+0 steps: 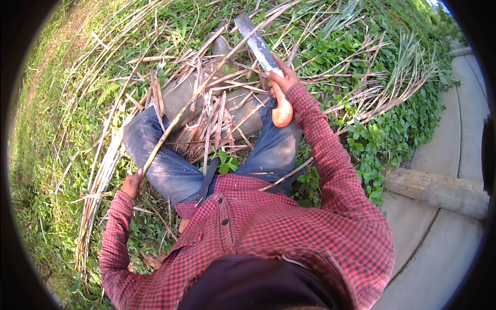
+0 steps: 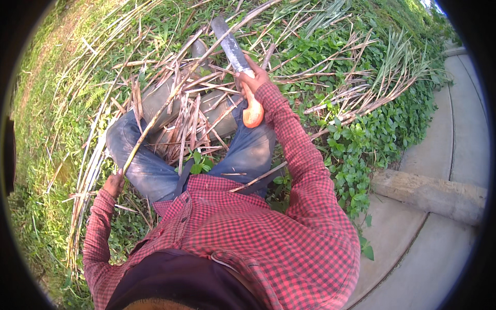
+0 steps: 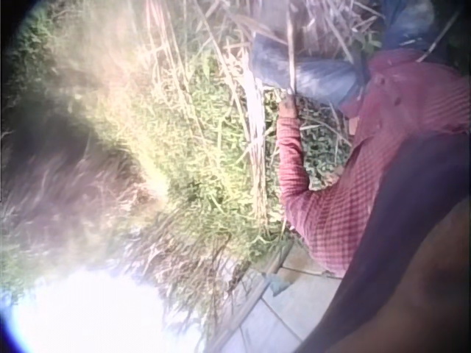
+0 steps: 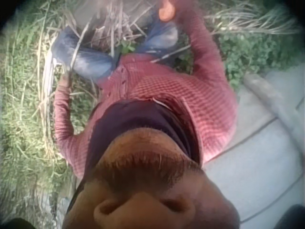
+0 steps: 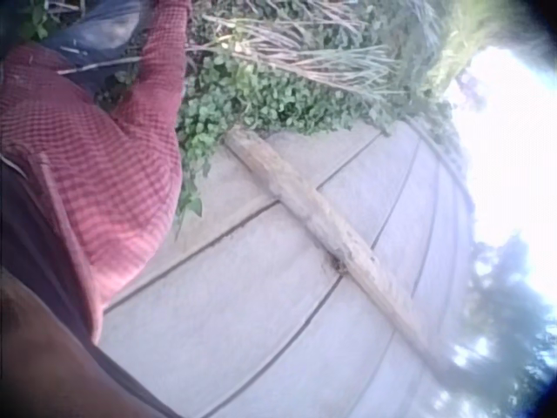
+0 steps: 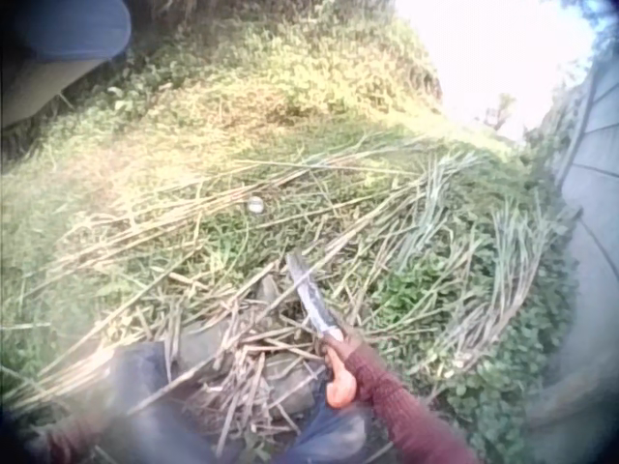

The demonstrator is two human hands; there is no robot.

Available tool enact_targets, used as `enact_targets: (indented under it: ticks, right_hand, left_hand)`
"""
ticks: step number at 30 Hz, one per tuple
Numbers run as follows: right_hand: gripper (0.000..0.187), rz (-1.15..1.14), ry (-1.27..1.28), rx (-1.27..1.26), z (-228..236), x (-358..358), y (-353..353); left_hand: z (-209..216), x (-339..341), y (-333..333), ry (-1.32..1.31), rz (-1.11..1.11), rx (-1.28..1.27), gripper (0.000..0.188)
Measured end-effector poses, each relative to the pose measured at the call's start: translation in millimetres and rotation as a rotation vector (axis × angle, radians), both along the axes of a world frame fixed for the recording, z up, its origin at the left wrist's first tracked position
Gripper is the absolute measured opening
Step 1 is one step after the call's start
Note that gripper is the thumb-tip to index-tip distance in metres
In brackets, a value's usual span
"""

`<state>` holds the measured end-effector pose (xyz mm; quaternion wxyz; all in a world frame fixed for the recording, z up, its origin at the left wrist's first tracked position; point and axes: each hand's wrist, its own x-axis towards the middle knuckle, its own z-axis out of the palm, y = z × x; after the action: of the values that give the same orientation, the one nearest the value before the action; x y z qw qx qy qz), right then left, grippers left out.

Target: The person sits on the ground and uses a machete to split long, thin sticks into smaller pieces. They hold a stick in their left hand and repeatedly strike it with the machete in their right hand, creating a pile of wood chips and debris.

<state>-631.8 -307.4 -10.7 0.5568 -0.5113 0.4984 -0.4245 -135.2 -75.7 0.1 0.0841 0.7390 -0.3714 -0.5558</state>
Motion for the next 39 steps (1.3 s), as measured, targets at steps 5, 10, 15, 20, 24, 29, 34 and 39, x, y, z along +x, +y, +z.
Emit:
enact_targets:
  ticks: [5, 10, 15, 20, 24, 29, 34, 39]
  right_hand:
    - [0.066, 0.489, 0.041, 0.222, 42, 39, 57]
    - [0.066, 0.223, 0.042, 0.209, 43, 12, 17]
    - [0.072, -0.239, 0.033, 0.123, 20, -26, -44]
    - [0.068, 0.260, 0.025, 0.245, 36, 26, 40]
    - [0.064, 0.470, 0.072, -0.062, 16, 49, 72]
    - [0.069, 0.115, -0.114, 0.150, 40, 23, 26]
    - [0.071, -0.099, -0.029, 0.136, 29, 5, -14]
    - [0.067, 0.499, 0.014, 0.072, 29, 54, 73]
  left_hand:
    - [4, -7, 3, 0.073, 0.020, 0.091, 0.059]
    - [14, -12, 4, 0.056, -0.001, 0.089, 0.052]
    - [1, -13, 10, 0.069, -0.097, -0.201, 0.043]
    - [-15, 0, 22, -0.035, -0.139, -0.245, 0.043]
    - [8, -5, 20, 0.181, 0.042, -0.004, 0.045]
    - [56, 10, 21, 0.109, -0.015, -0.050, 0.053]
    - [53, 29, 18, -0.073, -0.184, -0.337, 0.041]
    - [26, 34, 27, -0.084, -0.165, -0.294, 0.044]
